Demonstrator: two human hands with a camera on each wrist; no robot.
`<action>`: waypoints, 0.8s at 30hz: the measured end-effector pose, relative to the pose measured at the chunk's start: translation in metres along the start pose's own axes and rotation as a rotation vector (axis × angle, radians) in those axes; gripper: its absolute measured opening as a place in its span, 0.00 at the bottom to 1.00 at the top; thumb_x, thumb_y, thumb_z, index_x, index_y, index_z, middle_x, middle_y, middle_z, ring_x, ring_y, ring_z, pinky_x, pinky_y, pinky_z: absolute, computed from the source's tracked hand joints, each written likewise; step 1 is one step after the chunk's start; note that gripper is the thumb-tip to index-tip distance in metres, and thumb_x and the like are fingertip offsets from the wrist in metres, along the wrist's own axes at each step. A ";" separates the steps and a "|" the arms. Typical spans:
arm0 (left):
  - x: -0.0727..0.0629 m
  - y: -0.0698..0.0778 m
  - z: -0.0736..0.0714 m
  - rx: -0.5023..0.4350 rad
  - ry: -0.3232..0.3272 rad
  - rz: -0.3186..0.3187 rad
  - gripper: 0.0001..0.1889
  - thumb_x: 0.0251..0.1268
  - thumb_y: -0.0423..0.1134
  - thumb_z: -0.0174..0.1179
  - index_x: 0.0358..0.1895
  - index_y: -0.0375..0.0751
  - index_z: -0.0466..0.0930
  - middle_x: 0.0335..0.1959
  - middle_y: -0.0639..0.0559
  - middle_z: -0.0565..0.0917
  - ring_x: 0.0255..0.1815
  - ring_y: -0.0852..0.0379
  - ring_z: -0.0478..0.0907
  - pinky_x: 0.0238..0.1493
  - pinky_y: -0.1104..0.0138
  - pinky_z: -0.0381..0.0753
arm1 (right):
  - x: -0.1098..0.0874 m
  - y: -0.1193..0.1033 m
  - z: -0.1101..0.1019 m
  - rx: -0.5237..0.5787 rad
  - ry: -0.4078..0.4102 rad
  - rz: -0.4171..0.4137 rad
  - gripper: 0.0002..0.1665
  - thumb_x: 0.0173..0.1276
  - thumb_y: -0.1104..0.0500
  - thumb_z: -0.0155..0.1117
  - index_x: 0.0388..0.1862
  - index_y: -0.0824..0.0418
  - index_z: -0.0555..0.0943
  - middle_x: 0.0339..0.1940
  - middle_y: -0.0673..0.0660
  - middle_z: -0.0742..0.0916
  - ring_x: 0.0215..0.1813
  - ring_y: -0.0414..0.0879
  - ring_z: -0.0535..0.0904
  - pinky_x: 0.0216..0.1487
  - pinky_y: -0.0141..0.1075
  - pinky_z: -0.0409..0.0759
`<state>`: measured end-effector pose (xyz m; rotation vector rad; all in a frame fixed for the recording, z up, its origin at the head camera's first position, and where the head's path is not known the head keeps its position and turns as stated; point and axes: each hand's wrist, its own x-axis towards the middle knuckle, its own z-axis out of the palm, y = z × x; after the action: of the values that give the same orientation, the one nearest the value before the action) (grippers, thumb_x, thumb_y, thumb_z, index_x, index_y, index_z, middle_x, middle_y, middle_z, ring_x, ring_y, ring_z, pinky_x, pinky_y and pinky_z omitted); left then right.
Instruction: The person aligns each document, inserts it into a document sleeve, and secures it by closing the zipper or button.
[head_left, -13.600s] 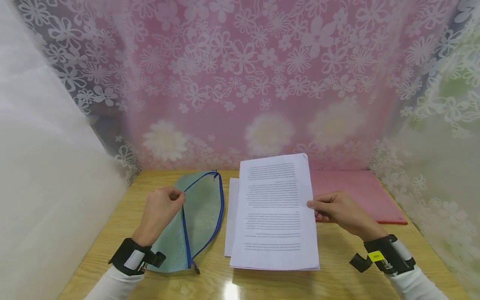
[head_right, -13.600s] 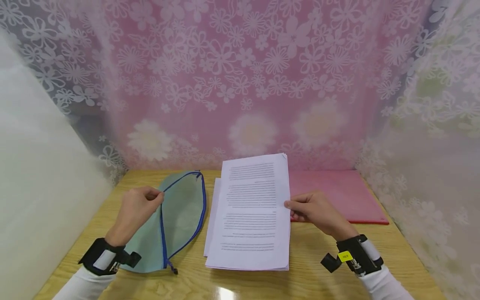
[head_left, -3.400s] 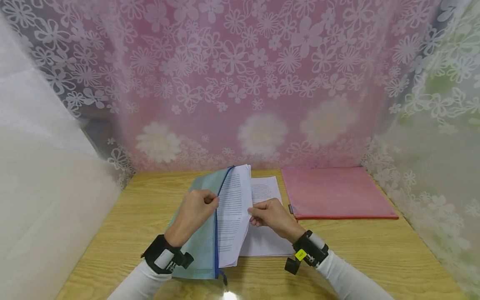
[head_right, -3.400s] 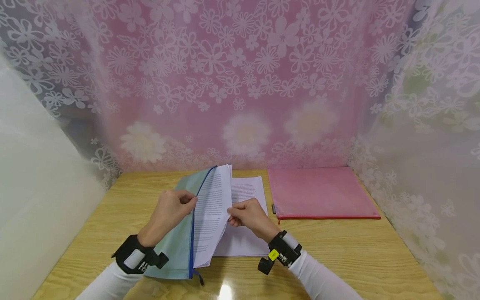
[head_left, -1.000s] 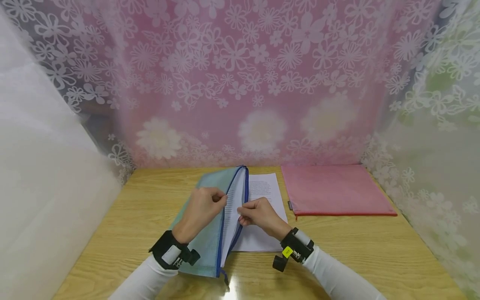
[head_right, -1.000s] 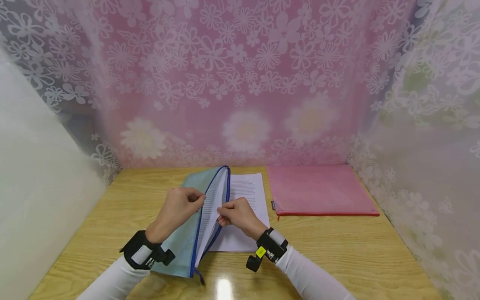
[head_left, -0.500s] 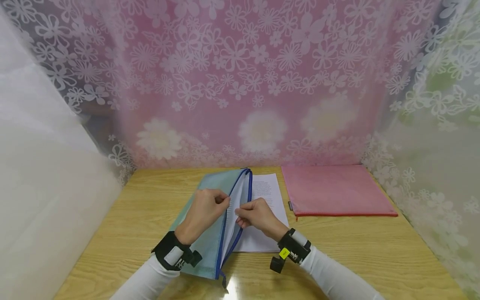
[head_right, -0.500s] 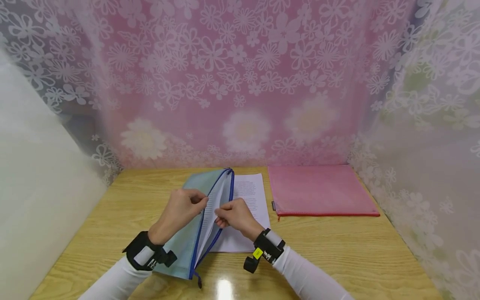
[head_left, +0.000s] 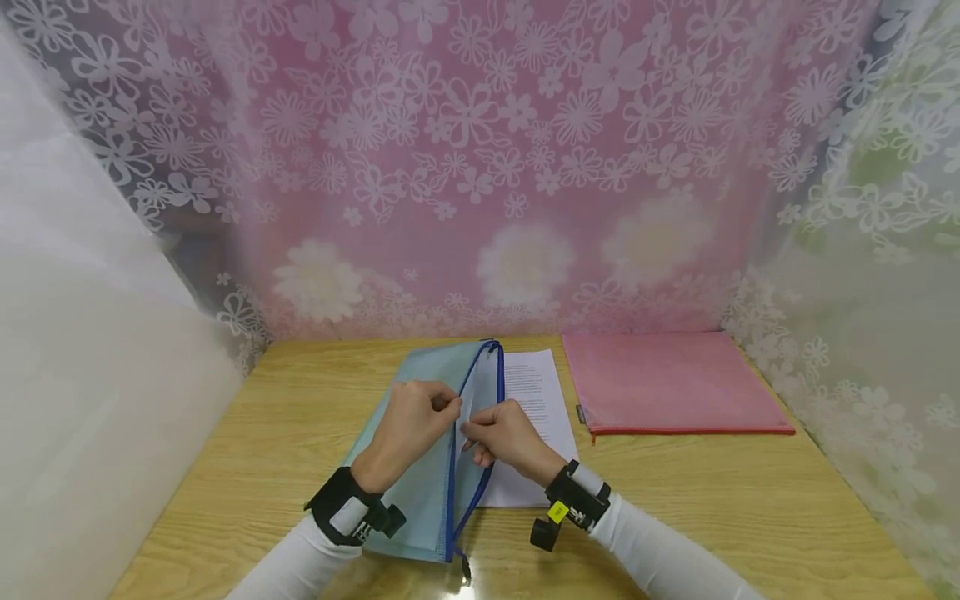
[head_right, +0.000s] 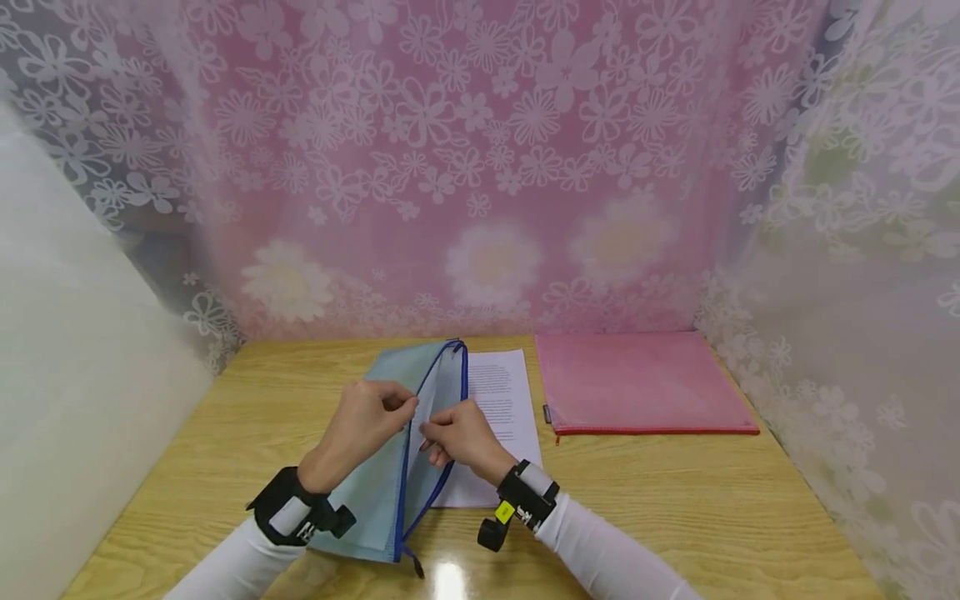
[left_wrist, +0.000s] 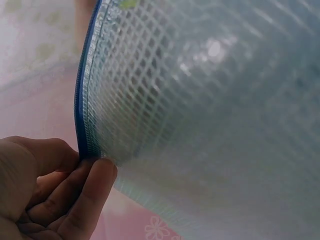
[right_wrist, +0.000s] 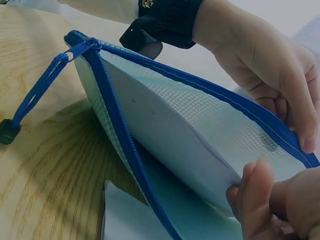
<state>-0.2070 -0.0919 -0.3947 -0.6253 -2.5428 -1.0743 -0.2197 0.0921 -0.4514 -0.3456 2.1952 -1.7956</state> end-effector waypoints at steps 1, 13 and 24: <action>0.000 0.000 0.000 -0.002 -0.001 0.002 0.04 0.64 0.31 0.67 0.34 0.37 0.91 0.24 0.52 0.88 0.18 0.70 0.75 0.21 0.73 0.74 | 0.000 0.000 0.001 -0.001 -0.001 -0.002 0.13 0.75 0.62 0.63 0.36 0.69 0.91 0.29 0.68 0.90 0.17 0.37 0.81 0.22 0.29 0.81; -0.002 -0.002 0.002 0.019 0.001 0.021 0.04 0.63 0.32 0.68 0.33 0.36 0.91 0.25 0.51 0.89 0.21 0.67 0.80 0.22 0.74 0.76 | 0.000 -0.001 0.008 0.009 -0.005 0.001 0.14 0.75 0.63 0.62 0.34 0.69 0.90 0.31 0.71 0.90 0.17 0.37 0.81 0.22 0.30 0.82; -0.001 -0.005 0.004 0.012 0.008 -0.009 0.04 0.64 0.32 0.69 0.33 0.37 0.91 0.25 0.51 0.89 0.20 0.67 0.79 0.21 0.74 0.76 | 0.003 0.003 0.009 0.002 0.000 0.006 0.12 0.73 0.62 0.65 0.34 0.68 0.91 0.30 0.71 0.90 0.16 0.38 0.80 0.21 0.29 0.80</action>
<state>-0.2086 -0.0924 -0.4005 -0.6062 -2.5462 -1.0610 -0.2187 0.0832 -0.4561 -0.3381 2.1928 -1.7946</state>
